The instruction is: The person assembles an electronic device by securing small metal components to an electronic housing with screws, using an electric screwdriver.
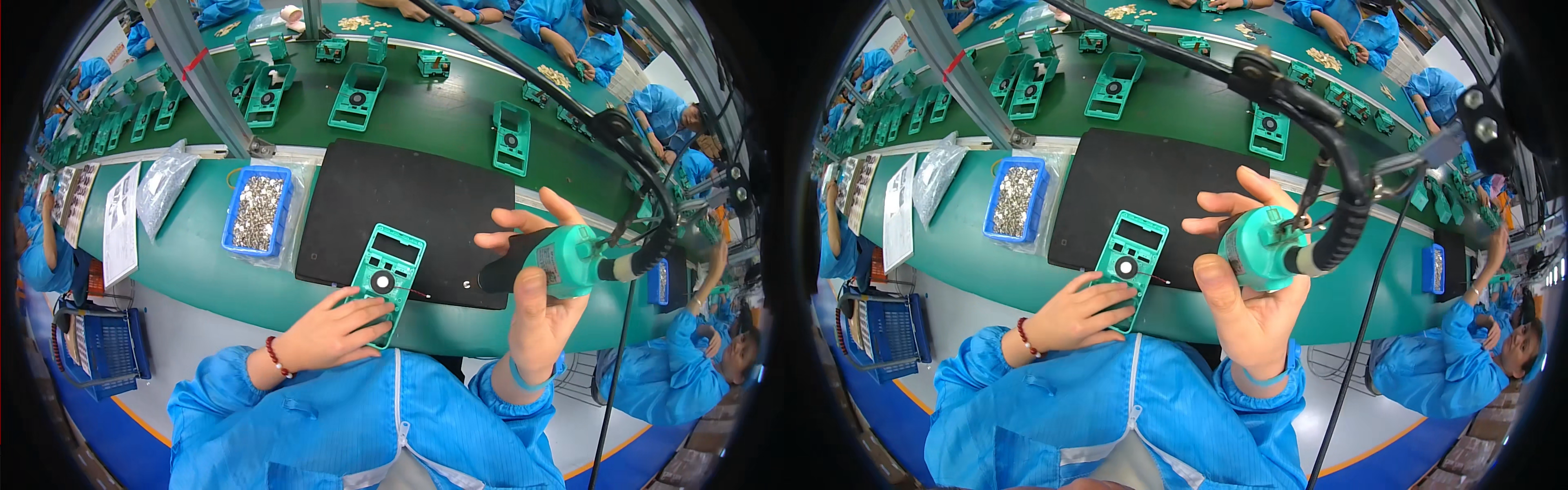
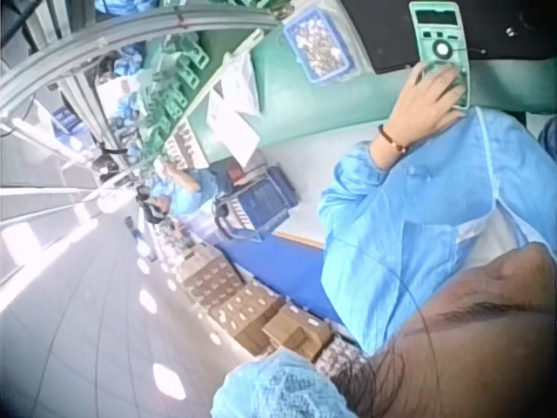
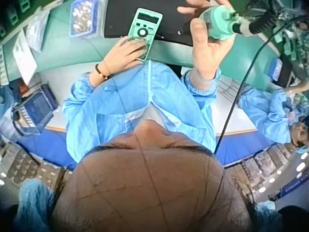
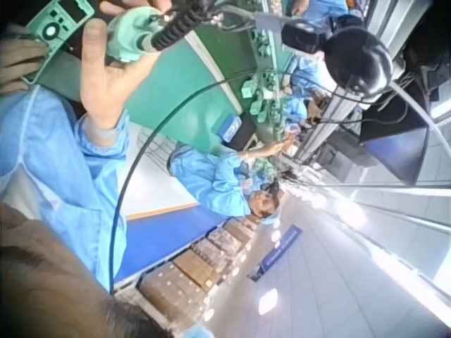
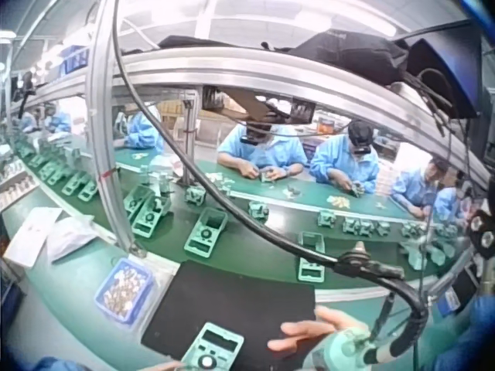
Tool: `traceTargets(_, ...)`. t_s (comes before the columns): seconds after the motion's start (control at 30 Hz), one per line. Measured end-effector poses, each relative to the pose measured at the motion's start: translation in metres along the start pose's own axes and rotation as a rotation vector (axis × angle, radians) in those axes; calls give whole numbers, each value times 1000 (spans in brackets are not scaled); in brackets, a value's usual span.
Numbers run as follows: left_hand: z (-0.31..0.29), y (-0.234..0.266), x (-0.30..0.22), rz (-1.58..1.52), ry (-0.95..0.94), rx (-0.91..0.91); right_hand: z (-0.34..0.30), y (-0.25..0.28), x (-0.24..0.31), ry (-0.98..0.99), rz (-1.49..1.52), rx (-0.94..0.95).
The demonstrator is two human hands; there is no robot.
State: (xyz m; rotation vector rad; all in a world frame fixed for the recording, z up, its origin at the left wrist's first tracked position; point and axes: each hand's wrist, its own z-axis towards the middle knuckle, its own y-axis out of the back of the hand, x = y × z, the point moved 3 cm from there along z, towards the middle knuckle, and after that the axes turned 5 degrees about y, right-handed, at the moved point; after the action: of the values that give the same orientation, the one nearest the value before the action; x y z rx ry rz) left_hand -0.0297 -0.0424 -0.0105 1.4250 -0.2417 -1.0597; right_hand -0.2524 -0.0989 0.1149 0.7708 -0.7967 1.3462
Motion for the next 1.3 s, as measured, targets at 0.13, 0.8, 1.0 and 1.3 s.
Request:
traceTargets(0.13, 4, -27, -10, 12, 49, -95, 1, -10, -9, -61, 252, 89)
traceTargets(0.8, -36, 93, 119, 427, 700, -374, -14, -65, -18, -42, 199, 135)
traceTargets(1.0, -38, 93, 127, 335, 742, -342, -23, -74, -38, -90, 208, 120)
traceTargets(1.3, -38, 86, 120, 222, 736, -616, -25, -76, -65, -44, 185, 140)
